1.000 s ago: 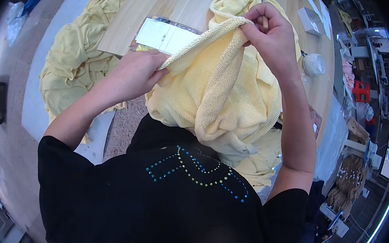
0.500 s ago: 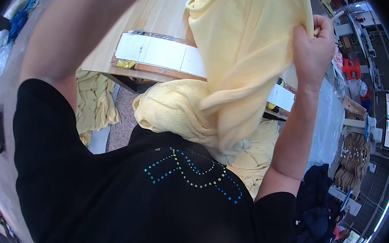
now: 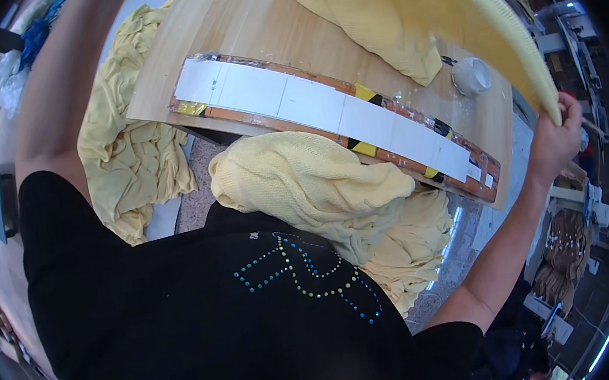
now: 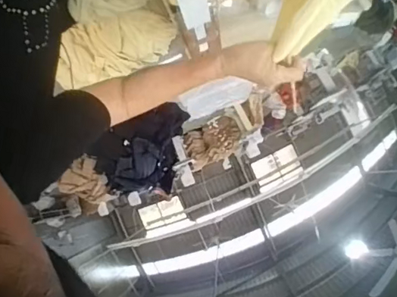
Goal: Inspecting yellow knitted fabric garments on an inspection table against a fixed template.
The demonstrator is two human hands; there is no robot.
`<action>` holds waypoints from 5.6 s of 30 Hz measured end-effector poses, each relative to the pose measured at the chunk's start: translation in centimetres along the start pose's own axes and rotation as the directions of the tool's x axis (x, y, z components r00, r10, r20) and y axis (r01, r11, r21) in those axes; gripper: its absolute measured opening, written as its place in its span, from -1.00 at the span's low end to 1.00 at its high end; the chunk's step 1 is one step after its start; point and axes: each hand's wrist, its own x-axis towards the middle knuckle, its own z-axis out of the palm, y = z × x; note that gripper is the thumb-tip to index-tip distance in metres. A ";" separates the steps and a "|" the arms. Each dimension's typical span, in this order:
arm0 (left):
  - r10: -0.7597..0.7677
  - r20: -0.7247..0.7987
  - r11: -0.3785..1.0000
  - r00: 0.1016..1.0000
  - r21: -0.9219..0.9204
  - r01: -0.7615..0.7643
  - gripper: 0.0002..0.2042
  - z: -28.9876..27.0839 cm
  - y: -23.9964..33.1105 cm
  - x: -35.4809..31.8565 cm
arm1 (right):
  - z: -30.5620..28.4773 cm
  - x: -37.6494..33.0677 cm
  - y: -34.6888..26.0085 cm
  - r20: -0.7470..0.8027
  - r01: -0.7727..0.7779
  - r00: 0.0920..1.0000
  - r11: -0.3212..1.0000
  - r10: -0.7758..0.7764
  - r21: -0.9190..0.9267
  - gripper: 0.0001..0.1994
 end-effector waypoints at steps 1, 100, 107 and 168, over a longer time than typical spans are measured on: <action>-0.246 0.631 0.795 0.735 -0.303 0.526 -0.94 -4.1 -4.1 -0.6 | 2.3 -2.8 0.4 0.031 0.038 0.999 0.996 -0.040 0.086 -0.87; -0.008 0.901 -0.068 0.433 0.431 -0.900 -0.58 29.5 -32.4 -20.9 | 8.3 -7.1 10.3 0.487 -0.434 0.857 0.746 0.168 0.505 -0.71; 0.043 0.908 -0.069 0.416 0.418 -0.906 -0.56 30.1 -33.2 -21.5 | 17.9 -0.7 16.5 0.349 -0.162 0.932 0.975 0.100 0.152 -0.74; 0.232 0.814 -0.310 0.532 0.580 -0.753 -0.64 31.4 -37.7 -23.4 | 11.3 -16.6 -7.8 0.554 -0.413 0.826 0.562 -0.099 0.716 -0.93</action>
